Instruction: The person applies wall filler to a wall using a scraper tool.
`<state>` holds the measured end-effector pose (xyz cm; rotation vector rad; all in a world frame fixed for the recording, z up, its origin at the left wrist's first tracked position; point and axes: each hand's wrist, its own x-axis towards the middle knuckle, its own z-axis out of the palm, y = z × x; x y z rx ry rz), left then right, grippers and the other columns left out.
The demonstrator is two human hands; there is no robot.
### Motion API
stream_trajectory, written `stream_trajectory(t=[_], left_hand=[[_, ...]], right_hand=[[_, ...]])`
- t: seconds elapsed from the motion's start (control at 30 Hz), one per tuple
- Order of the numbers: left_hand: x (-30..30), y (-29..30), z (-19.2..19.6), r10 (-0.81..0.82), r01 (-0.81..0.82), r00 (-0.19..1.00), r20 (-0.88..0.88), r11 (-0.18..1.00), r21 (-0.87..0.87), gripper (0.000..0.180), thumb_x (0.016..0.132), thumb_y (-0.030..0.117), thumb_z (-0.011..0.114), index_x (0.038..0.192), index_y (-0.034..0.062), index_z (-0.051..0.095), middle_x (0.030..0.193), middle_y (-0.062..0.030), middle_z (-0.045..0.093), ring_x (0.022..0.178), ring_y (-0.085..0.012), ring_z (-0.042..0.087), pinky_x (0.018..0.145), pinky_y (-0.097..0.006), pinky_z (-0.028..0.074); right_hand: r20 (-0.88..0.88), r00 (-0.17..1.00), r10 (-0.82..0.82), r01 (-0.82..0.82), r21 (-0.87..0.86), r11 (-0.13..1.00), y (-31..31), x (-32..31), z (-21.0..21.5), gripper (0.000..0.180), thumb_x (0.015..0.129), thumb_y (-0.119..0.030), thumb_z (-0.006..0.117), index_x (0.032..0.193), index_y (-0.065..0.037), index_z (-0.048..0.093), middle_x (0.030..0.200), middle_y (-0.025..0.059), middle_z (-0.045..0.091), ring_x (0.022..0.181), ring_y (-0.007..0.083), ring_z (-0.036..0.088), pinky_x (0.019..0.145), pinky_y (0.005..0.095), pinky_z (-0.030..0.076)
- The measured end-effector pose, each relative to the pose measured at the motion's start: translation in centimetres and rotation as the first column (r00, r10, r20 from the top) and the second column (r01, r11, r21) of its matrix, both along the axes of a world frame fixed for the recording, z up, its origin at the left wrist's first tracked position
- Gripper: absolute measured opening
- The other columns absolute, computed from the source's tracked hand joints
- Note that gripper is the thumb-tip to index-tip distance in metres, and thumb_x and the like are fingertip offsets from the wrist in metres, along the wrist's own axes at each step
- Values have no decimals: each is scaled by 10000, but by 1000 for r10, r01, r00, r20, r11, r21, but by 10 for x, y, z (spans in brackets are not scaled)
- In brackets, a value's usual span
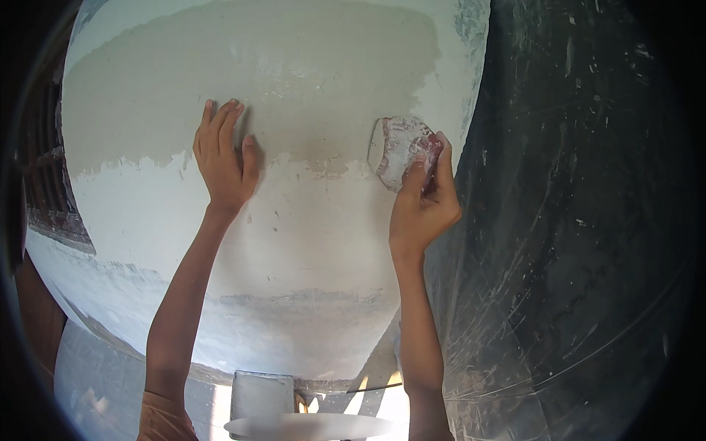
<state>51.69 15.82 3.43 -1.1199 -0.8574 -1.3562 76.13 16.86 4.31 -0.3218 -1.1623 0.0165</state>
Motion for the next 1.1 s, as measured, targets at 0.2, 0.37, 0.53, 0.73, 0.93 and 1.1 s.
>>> stream_trajectory(t=[0.2,0.37,0.53,0.73,0.93,1.1], left_hand=[[2,0,-2,-19,19,1000,13,1000,5,421,863,136,497,1272,50,550,1322,-101,551,1349,-360,388,1055,-463,288],[4,0,-3,7,-7,1000,6,999,-38,411,906,145,479,1301,38,512,1340,-107,534,1360,-367,373,1065,-463,270],[0,-4,-2,8,-7,1000,27,1000,-18,418,864,135,495,1269,49,551,1315,-97,552,1352,-357,383,1056,-461,290],[5,-1,-3,7,-6,1000,16,999,-33,425,885,120,489,1302,42,514,1335,-102,535,1367,-360,363,1065,-461,268],[3,-2,0,1,-1,1000,27,1000,16,407,836,132,517,1228,50,588,1288,-96,573,1328,-358,411,1031,-454,312],[4,1,-1,6,-6,999,31,1000,2,405,838,126,513,1228,50,590,1289,-103,573,1337,-354,403,1039,-464,312]], right_hand=[[254,967,33,-29,-21,999,4,-26,-15,390,872,61,571,1262,63,577,906,124,712,761,52,578,686,205,472],[-42,994,96,-96,7,995,-3,6,-6,390,880,75,541,1269,87,555,976,130,710,840,85,635,760,221,499],[244,961,129,-116,-67,991,0,-28,-15,413,860,48,580,1271,76,560,798,79,667,722,40,530,664,183,439],[-71,995,64,-64,6,998,-4,10,-1,396,869,42,571,1264,72,568,866,114,696,765,55,573,690,202,461],[202,974,101,-101,-11,995,4,-28,-15,372,887,18,569,1257,55,582,933,123,705,782,58,565,711,199,459],[-211,971,116,-124,-25,992,15,36,-4,377,924,59,484,1297,78,533,1150,150,656,961,152,635,831,259,505]])
